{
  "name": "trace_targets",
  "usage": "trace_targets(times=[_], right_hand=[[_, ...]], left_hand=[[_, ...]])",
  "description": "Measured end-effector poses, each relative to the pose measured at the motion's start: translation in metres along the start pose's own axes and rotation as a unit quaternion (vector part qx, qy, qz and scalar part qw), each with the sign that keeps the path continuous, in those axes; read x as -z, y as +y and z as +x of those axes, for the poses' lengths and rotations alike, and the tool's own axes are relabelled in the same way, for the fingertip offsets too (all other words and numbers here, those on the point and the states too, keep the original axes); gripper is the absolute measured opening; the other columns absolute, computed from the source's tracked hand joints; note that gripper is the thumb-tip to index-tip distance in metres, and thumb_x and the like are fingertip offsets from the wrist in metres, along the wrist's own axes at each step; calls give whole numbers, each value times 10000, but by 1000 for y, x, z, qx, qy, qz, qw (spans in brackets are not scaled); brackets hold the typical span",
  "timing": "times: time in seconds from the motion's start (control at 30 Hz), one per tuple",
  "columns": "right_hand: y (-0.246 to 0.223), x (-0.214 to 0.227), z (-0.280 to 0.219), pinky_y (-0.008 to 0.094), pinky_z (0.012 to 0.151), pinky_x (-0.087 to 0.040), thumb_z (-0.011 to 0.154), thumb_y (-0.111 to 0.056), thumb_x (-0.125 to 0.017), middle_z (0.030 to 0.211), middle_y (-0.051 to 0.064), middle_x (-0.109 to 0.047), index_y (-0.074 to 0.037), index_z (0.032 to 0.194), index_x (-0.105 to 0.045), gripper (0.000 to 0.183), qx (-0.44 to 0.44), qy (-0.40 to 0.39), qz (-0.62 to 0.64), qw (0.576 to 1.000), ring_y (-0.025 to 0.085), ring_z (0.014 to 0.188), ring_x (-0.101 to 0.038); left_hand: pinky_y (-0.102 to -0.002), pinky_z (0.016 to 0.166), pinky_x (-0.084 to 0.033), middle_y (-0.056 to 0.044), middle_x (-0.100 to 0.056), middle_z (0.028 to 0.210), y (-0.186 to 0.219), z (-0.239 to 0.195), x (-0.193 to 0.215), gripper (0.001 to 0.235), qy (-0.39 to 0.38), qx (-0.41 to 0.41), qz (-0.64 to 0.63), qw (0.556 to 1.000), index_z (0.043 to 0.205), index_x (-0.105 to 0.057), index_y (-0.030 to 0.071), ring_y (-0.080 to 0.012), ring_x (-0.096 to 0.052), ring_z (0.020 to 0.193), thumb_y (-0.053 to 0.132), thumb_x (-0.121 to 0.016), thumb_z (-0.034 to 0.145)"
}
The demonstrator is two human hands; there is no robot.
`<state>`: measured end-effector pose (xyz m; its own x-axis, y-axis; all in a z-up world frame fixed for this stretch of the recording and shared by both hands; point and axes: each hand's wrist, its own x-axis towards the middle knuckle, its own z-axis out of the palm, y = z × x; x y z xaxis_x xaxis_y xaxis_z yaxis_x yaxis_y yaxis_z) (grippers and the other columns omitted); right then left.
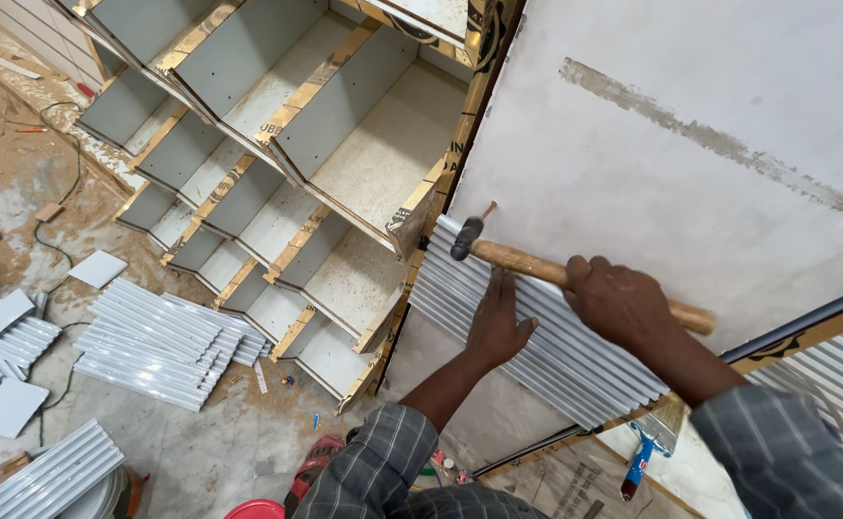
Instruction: The person uses a power drill to secure a white corrugated ceiling panel to the ceiling structure. They then use a hammer to drive nails into the panel and finally position another panel into place.
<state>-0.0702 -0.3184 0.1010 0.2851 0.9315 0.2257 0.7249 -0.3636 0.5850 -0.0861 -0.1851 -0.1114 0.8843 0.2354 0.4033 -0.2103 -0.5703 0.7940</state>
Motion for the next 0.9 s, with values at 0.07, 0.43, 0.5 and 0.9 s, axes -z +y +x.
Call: trace_targets(times=[0.07, 0.43, 0.5, 0.9], right_hand=[[-3, 6, 4, 396, 398, -527, 932, -352, -622, 651, 100, -606, -62, 862, -563, 304, -40, -34, 45, 998, 247, 483, -642], [-2, 8, -1, 382, 408, -526, 899, -315, -626, 656, 94, -606, -54, 894, -561, 268, -41, -15, 52, 998, 237, 488, -635], [-4, 6, 3, 386, 410, -526, 914, -305, -629, 659, 91, -611, -60, 896, -563, 254, -39, 8, 55, 998, 237, 489, -637], [2, -5, 12, 388, 448, -543, 928, -328, -644, 712, 110, -670, -70, 907, -581, 266, -57, -58, 65, 995, 245, 549, -672]], left_hand=[[-527, 1244, -250, -345, -192, 1625, 1, 0, 1, 932, -42, 47, 4, 998, 1549, -173, -99, -468, -169, 1543, 333, -682, 899], [-513, 1211, -272, -387, -131, 1630, -6, 1, -2, 1020, -17, 17, 3, 1000, 1558, -117, -134, -485, -137, 1539, 341, -728, 894], [-517, 1236, -256, -388, -161, 1608, -3, 4, 1, 1021, -39, 36, 8, 999, 1559, -113, -136, -487, -146, 1534, 348, -733, 907], [-529, 1235, -230, -378, -168, 1603, 5, 5, 7, 955, -49, 60, 15, 997, 1542, -164, -131, -483, -149, 1526, 329, -710, 906]])
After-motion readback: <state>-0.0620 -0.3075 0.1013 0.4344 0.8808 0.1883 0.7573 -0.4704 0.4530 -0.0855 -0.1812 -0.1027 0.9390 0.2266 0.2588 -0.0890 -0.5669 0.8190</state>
